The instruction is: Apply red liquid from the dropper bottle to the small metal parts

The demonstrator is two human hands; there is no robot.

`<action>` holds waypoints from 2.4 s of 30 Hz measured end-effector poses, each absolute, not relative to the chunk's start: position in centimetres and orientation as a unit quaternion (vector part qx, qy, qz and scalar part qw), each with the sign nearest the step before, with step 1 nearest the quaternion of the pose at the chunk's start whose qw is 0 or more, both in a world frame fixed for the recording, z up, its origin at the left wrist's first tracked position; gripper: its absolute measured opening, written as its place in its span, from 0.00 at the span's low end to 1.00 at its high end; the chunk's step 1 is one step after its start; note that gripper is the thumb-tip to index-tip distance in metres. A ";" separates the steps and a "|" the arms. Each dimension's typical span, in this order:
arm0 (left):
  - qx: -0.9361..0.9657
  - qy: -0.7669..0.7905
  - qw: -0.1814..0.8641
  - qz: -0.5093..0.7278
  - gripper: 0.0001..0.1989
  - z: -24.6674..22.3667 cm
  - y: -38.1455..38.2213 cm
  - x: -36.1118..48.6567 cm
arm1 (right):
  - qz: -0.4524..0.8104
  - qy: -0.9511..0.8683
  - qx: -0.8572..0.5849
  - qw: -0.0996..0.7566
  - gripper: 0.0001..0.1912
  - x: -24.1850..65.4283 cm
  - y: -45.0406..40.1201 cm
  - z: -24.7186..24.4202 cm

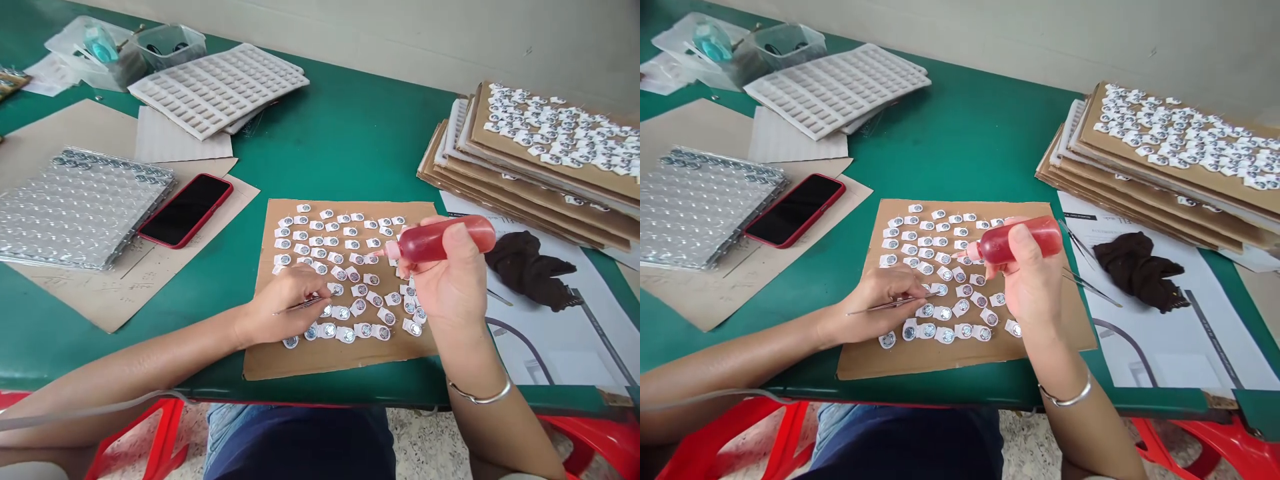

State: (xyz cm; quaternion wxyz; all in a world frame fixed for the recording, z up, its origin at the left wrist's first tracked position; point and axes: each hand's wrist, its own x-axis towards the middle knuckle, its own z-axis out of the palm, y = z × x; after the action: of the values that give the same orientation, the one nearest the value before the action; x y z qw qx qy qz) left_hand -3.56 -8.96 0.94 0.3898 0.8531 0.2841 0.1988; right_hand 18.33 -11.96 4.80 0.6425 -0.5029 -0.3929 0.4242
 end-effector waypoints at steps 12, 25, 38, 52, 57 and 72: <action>0.860 0.247 0.378 0.239 0.05 -0.3 -8.7 -3.4 | 0.395 -0.373 -0.521 0.659 0.13 17.5 -11.8 2.5; 0.894 0.201 0.341 0.210 0.08 0.1 -8.9 -3.5 | 0.372 -0.400 -0.535 0.644 0.12 17.7 -11.9 2.3; 0.977 0.114 0.065 0.168 0.10 -1.0 -10.6 -3.1 | 0.287 -0.550 -0.593 0.513 0.10 15.9 -12.2 0.3; 0.979 0.097 0.001 0.181 0.12 -0.8 -11.5 -2.9 | 0.216 -0.623 -0.606 0.444 0.10 15.1 -12.1 0.5; 0.976 0.106 0.073 0.176 0.10 -1.1 -11.5 -3.0 | 0.218 -0.623 -0.607 0.442 0.10 15.1 -12.2 0.4; 0.953 0.127 0.164 0.219 0.10 -1.6 -10.4 -3.5 | 0.293 -0.501 -0.598 0.552 0.10 16.1 -11.9 -0.2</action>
State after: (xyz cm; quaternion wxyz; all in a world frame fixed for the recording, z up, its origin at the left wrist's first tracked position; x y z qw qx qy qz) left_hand -3.53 -10.41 -1.58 0.1638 0.9535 0.1271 0.2188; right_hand 16.08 -11.87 -0.24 0.5523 -0.5981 -0.5012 0.2934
